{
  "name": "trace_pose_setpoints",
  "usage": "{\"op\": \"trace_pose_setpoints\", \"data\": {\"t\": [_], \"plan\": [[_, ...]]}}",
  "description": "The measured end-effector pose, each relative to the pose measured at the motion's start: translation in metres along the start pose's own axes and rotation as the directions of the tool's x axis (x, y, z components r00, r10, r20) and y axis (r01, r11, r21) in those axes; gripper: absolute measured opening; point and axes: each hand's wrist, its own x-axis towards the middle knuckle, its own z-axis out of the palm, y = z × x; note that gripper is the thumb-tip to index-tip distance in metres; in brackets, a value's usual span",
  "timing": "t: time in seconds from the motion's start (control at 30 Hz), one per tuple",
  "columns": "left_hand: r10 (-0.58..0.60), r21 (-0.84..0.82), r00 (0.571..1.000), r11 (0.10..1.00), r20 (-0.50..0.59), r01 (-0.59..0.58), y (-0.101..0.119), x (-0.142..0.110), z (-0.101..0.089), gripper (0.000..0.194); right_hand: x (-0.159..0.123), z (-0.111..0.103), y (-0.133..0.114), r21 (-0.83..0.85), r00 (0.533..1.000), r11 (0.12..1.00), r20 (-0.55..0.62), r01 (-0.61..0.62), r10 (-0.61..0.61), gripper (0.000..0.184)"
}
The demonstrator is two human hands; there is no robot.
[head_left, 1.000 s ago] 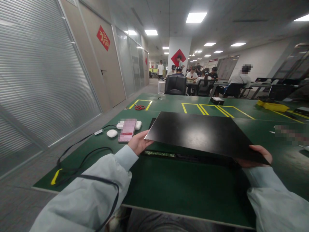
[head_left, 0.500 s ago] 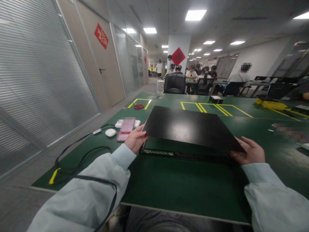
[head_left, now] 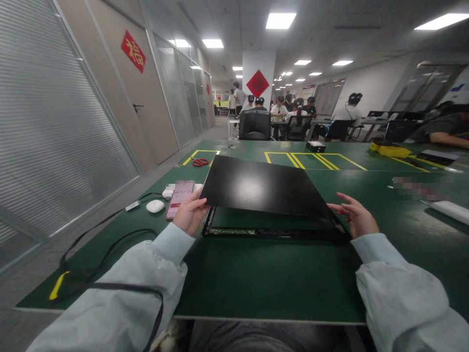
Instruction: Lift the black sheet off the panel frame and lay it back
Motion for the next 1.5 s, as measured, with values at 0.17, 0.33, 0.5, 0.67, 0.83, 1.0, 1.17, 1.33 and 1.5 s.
{"op": "trace_pose_setpoints", "data": {"t": [0.17,0.33,0.5,0.67,0.83,1.0,1.17,1.33,1.5], "plan": [[-0.018,0.011,1.000,1.000,-0.012,0.018,-0.002,-0.003,0.004,0.047,0.004,-0.003,0.010,-0.177,0.987,0.971,0.013,0.159,-0.159,0.055],[-0.060,0.012,0.997,0.998,-0.047,0.060,-0.004,-0.006,0.009,0.070,0.010,-0.006,0.016,-0.217,0.985,0.960,0.038,0.175,-0.171,0.056],[-0.101,0.000,0.992,0.995,-0.074,0.101,-0.005,-0.007,0.010,0.073,0.011,-0.007,0.021,-0.234,0.986,0.958,0.040,0.168,-0.163,0.055],[-0.124,0.003,0.989,0.992,-0.081,0.125,-0.007,-0.007,0.009,0.064,0.019,-0.015,0.025,-0.282,0.988,0.947,0.028,0.153,-0.152,0.052],[-0.127,0.015,0.989,0.992,-0.079,0.129,-0.011,-0.008,0.008,0.061,0.027,-0.025,0.029,-0.323,0.988,0.934,0.020,0.150,-0.152,0.053],[-0.157,0.025,0.983,0.987,-0.093,0.160,-0.014,-0.007,0.006,0.051,0.033,-0.029,0.034,-0.366,0.985,0.915,0.038,0.168,-0.166,0.051],[-0.189,0.029,0.977,0.981,-0.097,0.193,-0.017,-0.006,0.004,0.046,0.036,-0.030,0.036,-0.391,0.979,0.898,0.044,0.202,-0.201,0.044],[-0.196,0.033,0.978,0.980,-0.073,0.198,-0.020,-0.006,0.001,0.051,0.027,-0.025,0.038,-0.428,0.952,0.858,0.019,0.283,-0.305,0.038],[-0.209,0.010,0.975,0.977,-0.078,0.211,-0.022,-0.006,0.003,0.047,0.026,-0.025,0.037,-0.485,0.937,0.815,0.029,0.317,-0.347,0.039]]}}
